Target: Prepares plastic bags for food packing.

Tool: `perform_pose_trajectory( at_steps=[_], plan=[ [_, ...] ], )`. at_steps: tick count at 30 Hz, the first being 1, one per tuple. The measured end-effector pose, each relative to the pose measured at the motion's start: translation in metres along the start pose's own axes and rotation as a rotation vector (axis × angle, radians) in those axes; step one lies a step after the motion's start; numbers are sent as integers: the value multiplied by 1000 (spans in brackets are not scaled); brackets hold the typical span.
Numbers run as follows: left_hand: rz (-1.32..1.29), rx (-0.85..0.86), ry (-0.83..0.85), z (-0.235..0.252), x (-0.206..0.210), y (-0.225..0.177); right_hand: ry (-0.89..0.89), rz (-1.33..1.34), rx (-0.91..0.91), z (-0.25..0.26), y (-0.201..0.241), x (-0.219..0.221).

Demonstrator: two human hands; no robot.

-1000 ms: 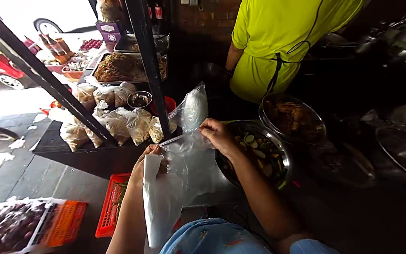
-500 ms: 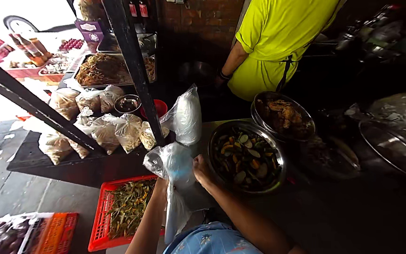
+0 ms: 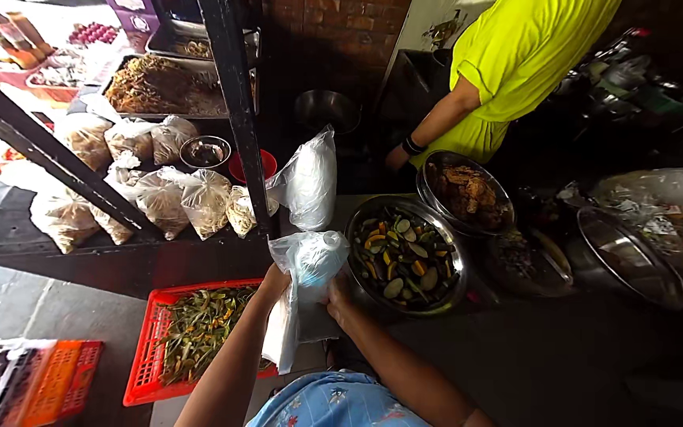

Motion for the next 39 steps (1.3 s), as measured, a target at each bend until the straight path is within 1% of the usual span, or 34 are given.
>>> perform_pose_trajectory(
  at_steps=[3,5,8,11,13,14,17,20,22,24,25,27,28,29,31,32,33,34,35,36,37,39],
  plan=[
    [-128,33,8,-12,-1,10,20,-3,57,-15,-13,-3],
    [-109,60,-29,-10,0,15,10,2,44,-18,-17,-5],
    [105,50,-103,3,1,25,-15,-15,30,-15,-15,-10],
    [329,-70,-141,0,-4,36,-25,-77,-40,-13,-11,-14],
    [405,-106,-166,-8,-10,42,-26,-126,-66,-17,-9,-17],
    [414,-95,-181,-10,-15,44,-25,-149,-69,-18,-10,-19],
    [302,-62,-233,-21,-36,58,-43,-175,-63,-20,-14,-28],
    [82,-66,-378,-36,-71,91,-47,-114,-75,-25,-17,-39],
    [-111,-68,-475,-56,-96,102,-45,-40,-30,-33,-21,-51],
    [-378,-29,-521,-86,-112,98,-56,-8,47,-49,-36,-66],
    [-509,-6,-513,-97,-117,96,-56,-8,93,-59,-45,-72],
    [-699,28,-440,-111,-121,91,10,-76,124,-82,-57,-75],
    [-748,37,-372,-115,-120,87,102,-154,88,-96,-56,-68],
    [-778,38,-291,-116,-116,83,231,-241,11,-111,-50,-54],
    [-860,71,-92,-114,-100,75,531,-329,-240,-150,-25,-14],
    [-966,131,40,-110,-90,71,648,-344,-398,-171,-8,7],
    [-1079,232,224,-108,-79,62,723,-366,-557,-191,8,25],
    [-1199,362,441,-108,-69,50,747,-399,-699,-206,21,41],
    [-1285,450,608,-111,-62,39,730,-454,-802,-216,31,54],
    [-1365,475,681,-113,-59,33,686,-542,-856,-220,37,64],
    [-1444,460,664,-113,-57,30,644,-642,-857,-220,39,70],
    [-1540,453,615,-112,-60,33,641,-782,-783,-215,36,76]
  ],
)
Point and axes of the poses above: each hand's wrist, its own z-axis towards the middle knuckle, its own x-axis out of the palm, y = z × x, the point moved 10 cm from there along z, towards the middle knuckle, and after that the axes turned 4 degrees about -y, right-handed, at the moved point
